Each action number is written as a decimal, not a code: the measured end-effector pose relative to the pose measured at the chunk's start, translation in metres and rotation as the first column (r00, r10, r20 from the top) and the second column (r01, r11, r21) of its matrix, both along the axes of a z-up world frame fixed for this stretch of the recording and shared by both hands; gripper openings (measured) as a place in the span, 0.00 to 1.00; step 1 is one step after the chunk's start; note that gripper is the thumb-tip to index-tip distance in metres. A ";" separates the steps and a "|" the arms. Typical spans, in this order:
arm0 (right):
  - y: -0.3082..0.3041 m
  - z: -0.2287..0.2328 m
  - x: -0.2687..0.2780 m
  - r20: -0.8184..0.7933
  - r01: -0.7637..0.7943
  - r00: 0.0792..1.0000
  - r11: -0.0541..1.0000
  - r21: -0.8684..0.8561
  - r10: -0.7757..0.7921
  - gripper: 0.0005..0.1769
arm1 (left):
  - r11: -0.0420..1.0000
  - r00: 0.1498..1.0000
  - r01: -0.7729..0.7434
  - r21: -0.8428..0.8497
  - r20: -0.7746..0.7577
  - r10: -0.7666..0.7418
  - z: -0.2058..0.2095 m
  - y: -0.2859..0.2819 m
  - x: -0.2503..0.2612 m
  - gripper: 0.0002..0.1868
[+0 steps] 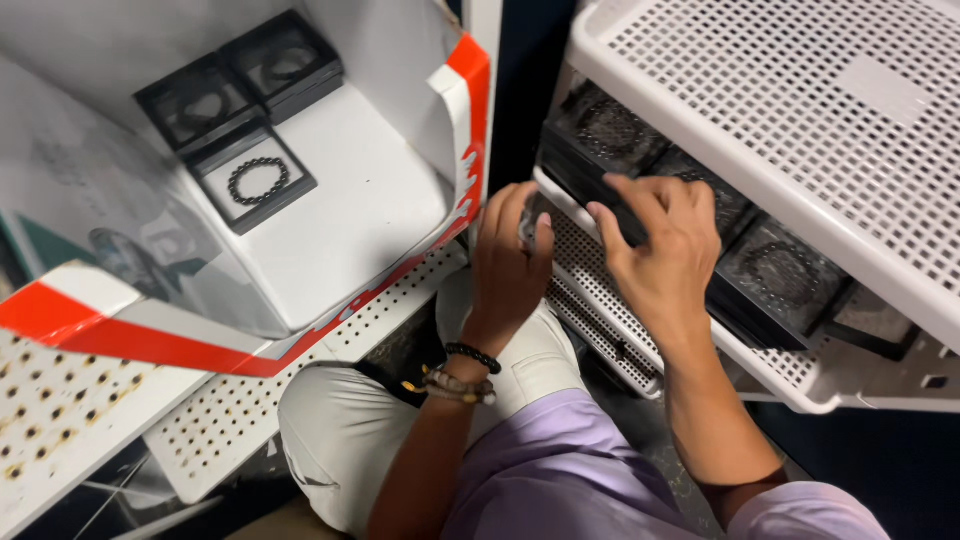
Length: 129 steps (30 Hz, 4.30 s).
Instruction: The person sits on the floor and organizes black beaded bracelets by transferring them from a white plastic basket into a white storage box with compartments. They handle the bracelets and the box repeatedly, arranging them neatly inside the box.
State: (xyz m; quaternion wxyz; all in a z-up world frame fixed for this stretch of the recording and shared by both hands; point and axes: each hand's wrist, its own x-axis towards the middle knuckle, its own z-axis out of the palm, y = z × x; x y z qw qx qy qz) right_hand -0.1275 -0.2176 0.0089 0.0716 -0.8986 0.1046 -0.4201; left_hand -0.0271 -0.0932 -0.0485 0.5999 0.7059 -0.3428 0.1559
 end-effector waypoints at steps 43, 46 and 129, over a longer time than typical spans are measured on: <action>0.022 -0.026 -0.046 0.272 -0.386 0.894 0.920 0.063 0.356 0.04 | 0.970 0.779 -0.016 -0.242 -0.611 -0.140 0.021 0.069 -0.054 0.18; 0.037 -0.031 -0.040 0.336 -0.466 0.842 0.883 0.059 0.422 0.02 | 0.972 0.873 -0.132 -0.195 -0.487 0.021 0.036 0.090 -0.070 0.16; 0.055 -0.067 0.023 0.319 -0.531 0.844 0.759 0.378 0.431 0.11 | 0.982 0.988 -0.146 -0.118 -0.062 0.139 -0.054 0.032 -0.062 0.22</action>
